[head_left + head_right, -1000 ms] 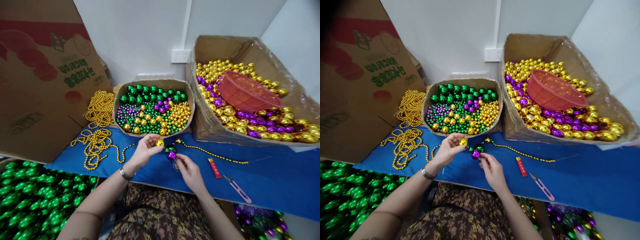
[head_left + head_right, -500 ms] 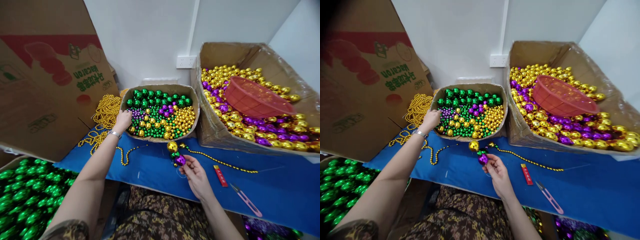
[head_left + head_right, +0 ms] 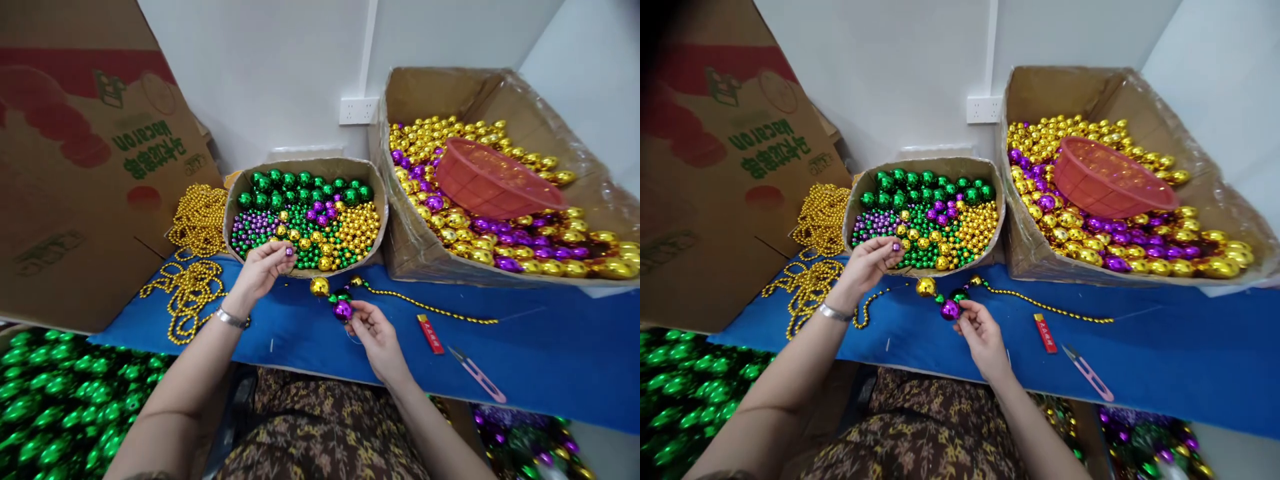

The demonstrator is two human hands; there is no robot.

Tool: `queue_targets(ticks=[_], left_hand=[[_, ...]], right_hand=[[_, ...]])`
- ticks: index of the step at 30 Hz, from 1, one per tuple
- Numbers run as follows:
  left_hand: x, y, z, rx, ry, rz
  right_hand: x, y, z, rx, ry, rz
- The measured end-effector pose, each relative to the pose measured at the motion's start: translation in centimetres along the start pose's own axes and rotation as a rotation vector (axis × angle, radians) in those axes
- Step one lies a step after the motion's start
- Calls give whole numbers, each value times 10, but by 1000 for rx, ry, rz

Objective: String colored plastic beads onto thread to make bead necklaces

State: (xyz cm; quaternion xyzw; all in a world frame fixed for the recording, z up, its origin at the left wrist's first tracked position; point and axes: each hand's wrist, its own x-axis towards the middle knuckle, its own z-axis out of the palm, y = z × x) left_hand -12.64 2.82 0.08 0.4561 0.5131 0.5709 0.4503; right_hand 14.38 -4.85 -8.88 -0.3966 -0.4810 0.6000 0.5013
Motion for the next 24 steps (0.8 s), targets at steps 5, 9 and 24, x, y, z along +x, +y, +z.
queue_targets(ticks=[5,9,24], left_hand=[[-35,-6,31,-392,-46,-181],[-41,-9,35,-451,-21,-220],[-52,-9,46,-487,53,-217]], right_hand=[[-2,-4,-1,-38,26,-3],[-4,-4,-3,-61,24,1],[-6,-6,2,-88,23,-13]])
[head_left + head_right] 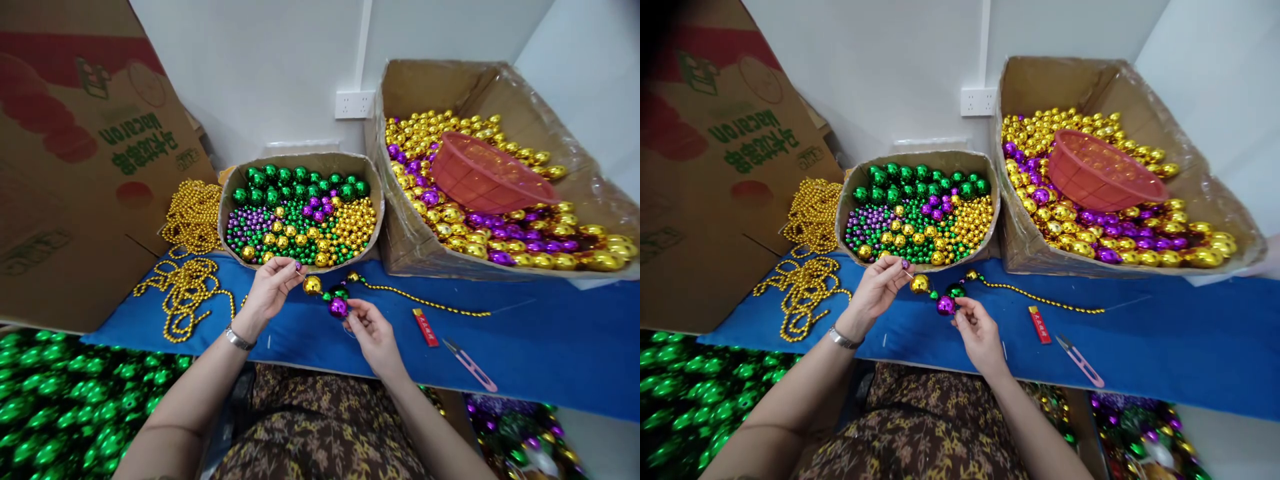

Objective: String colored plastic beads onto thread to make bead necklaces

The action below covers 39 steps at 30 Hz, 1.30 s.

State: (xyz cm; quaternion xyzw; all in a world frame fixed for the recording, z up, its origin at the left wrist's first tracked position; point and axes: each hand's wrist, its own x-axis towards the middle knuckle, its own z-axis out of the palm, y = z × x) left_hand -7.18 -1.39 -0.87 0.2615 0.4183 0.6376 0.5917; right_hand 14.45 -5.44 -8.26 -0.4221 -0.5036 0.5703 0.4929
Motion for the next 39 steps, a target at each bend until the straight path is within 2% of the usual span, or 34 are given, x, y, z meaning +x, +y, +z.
queue_targets(ticks=[13,19,26,34,37,39], left_hand=[[-4,-10,2,-41,40,66],[-6,-13,3,-27,67,137],[-9,-20,3,-3,51,119],[-22,-54,-13,288,23,104],[-28,-64,-18,496,-33,170],[-33,-63,-16,628,-76,246]], right_hand=[[-2,2,-2,-8,30,-15],[-7,7,-2,-217,68,-96],[-12,10,0,-324,91,-126],[-19,31,-8,-531,10,-91],[-20,39,-17,-700,-38,-118],[-19,35,-23,-812,-64,-145]])
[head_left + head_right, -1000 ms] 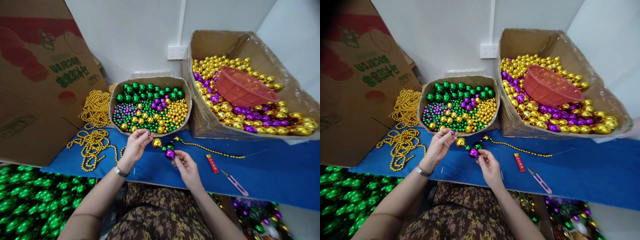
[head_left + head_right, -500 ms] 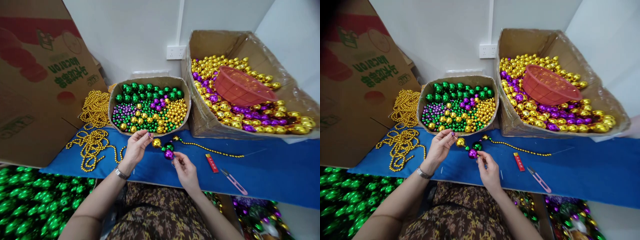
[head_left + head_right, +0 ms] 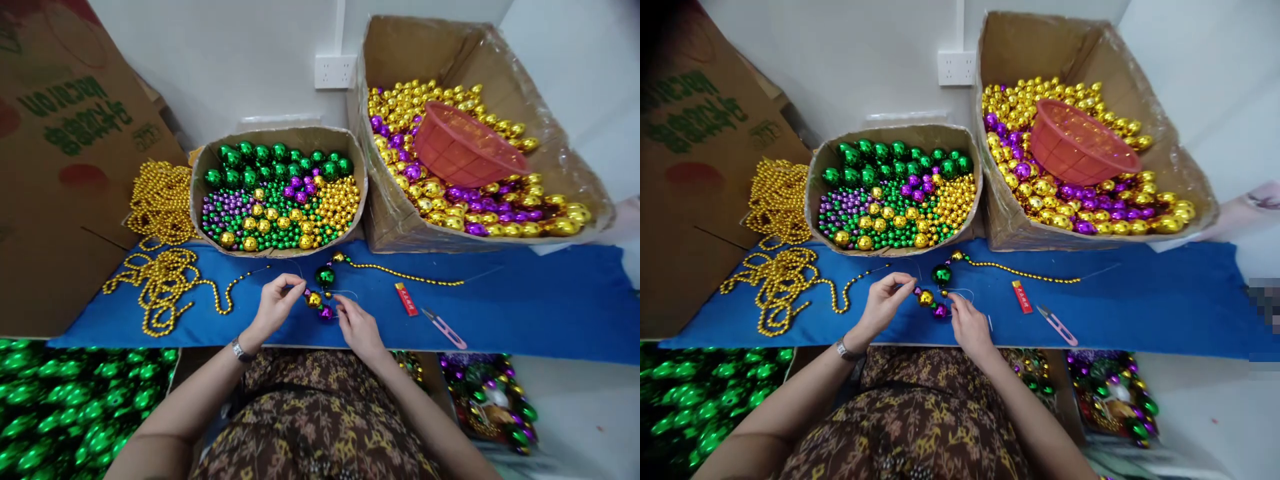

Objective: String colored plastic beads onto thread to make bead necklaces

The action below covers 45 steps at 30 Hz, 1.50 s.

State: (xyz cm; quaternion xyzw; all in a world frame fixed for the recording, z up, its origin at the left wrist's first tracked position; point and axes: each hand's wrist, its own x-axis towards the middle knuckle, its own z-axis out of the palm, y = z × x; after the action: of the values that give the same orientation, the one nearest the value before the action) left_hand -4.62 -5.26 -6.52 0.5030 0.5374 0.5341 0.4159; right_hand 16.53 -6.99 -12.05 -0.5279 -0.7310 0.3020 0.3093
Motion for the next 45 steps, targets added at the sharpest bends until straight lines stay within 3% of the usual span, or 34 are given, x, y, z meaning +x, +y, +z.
queue_targets(ticks=[3,7,10,14,18,21,25,28,30,33,36,38,41,45], left_hand=[[-2,18,1,108,-59,105],[2,53,2,146,-111,230],[6,73,5,87,-97,246],[6,81,8,14,-93,253],[1,61,13,-128,-84,134],[0,32,21,-95,-226,98],[3,-3,36,198,-561,343],[6,-18,45,385,-694,500],[9,-24,47,441,-676,524],[17,-27,43,489,-525,544],[23,-19,39,507,-314,547],[23,-8,36,460,-257,544],[19,13,33,344,-285,525],[22,32,25,119,-202,319]], right_hand=[[8,-11,-19,-38,4,-60],[27,-41,-37,120,4,-186],[38,-53,-34,176,-8,-279],[41,-42,-18,221,-33,-296],[37,-29,-14,260,-26,-157],[34,-37,-22,335,-5,-65],[29,-62,-43,454,15,-82],[22,-78,-65,541,50,-124],[15,-84,-83,633,112,-141],[7,-92,-111,767,296,-200],[4,-102,-133,812,499,-275],[4,-108,-141,811,580,-326],[8,-111,-140,785,533,-339],[14,-108,-130,787,492,-332]])
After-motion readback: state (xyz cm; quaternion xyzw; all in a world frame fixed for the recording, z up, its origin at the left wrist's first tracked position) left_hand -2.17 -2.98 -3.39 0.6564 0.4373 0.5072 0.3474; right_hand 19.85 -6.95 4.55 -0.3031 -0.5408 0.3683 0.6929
